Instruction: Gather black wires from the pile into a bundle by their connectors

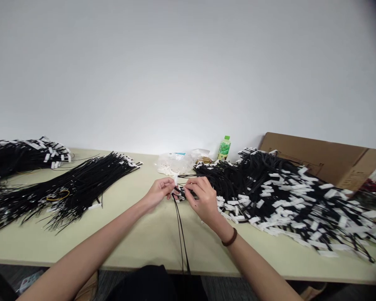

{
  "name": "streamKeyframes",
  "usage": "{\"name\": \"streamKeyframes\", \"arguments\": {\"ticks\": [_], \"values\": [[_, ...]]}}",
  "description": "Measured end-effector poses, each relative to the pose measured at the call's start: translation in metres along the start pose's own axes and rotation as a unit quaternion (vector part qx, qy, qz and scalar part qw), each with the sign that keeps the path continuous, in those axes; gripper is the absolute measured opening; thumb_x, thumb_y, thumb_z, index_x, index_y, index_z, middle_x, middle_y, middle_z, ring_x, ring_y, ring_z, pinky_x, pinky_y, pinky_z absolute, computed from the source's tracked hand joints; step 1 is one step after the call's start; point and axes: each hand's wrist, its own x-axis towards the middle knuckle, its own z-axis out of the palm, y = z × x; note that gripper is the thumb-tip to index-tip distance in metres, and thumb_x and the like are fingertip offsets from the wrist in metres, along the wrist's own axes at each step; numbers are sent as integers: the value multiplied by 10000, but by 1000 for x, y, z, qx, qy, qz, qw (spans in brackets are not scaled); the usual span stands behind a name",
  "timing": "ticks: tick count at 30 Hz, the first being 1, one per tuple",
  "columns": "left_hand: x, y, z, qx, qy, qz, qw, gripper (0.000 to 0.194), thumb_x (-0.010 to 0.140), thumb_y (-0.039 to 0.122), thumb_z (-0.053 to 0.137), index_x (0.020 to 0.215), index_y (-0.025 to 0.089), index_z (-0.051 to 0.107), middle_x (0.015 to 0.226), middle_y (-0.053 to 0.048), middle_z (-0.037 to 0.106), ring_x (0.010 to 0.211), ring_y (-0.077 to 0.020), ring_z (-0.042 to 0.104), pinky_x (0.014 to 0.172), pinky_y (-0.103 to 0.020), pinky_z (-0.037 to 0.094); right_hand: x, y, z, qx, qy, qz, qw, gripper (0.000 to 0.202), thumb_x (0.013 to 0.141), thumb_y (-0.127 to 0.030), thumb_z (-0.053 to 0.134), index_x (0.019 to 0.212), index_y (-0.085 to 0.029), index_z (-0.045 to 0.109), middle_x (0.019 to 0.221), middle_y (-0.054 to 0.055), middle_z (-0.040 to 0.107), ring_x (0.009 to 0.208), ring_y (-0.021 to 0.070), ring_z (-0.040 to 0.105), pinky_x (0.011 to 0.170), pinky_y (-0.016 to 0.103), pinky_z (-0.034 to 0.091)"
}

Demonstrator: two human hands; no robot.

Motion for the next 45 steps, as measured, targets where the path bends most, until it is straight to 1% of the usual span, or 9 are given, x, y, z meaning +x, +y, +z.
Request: {"name": "streamKeyframes", "arguments": {"ticks": [8,12,21,30,35,40,43,45], "values": [[0,-1,-1,-4,4,3,1000,319,687,435,606,726,129,523,624,-22,614,512,-111,569,446,-194,305,0,0,-1,2,-18,-1,1000,76,804,-128,500,770,-168,554,808,45,573,782,156,475,683,283,427],[0,-1,-1,-6,5,2,1000,343,670,460,612,720,132,523,620,-22,613,512,-111,568,441,-193,304,0,0,-1,-2,-14,0,1000,80,805,-130,496,777,-170,559,811,47,575,781,157,477,682,287,429],[0,-1,-1,17,-21,11,1000,356,689,483,580,716,132,530,614,-23,616,511,-112,574,433,-189,311,0,0,-2,-1,-4,0,1000,64,800,-129,507,788,-165,559,808,47,576,787,156,484,689,288,433],[0,-1,1,20,-4,-7,1000,329,688,454,596,722,134,527,625,-24,621,527,-128,592,437,-189,310,1,1,-2,-9,-15,4,1000,84,808,-136,491,781,-172,562,811,47,577,787,157,482,682,286,431],[1,-4,0,21,-6,-9,1000,321,682,444,606,713,133,532,637,-28,622,523,-127,588,436,-194,308,1,0,-2,-4,-17,1,1000,93,816,-138,485,784,-173,565,812,48,575,784,155,483,682,283,433],[0,-7,2,-20,-10,-27,999,291,691,411,614,726,135,529,639,-21,611,533,-115,576,453,-191,309,1,2,0,-12,-13,-3,1000,76,820,-147,499,795,-165,568,825,50,575,794,153,482,689,275,434],[0,-8,6,-66,-9,-48,997,293,674,399,637,720,135,520,622,-12,596,526,-103,562,457,-184,301,3,5,-1,-51,-15,-12,998,75,820,-149,501,798,-167,571,834,49,582,793,158,476,688,278,430],[1,-7,9,-94,-12,-67,993,301,653,393,658,708,136,513,618,-8,587,525,-100,557,459,-184,298,9,9,-4,-82,-35,-27,996,83,821,-145,496,799,-172,571,851,45,591,805,165,473,691,281,426]]}}
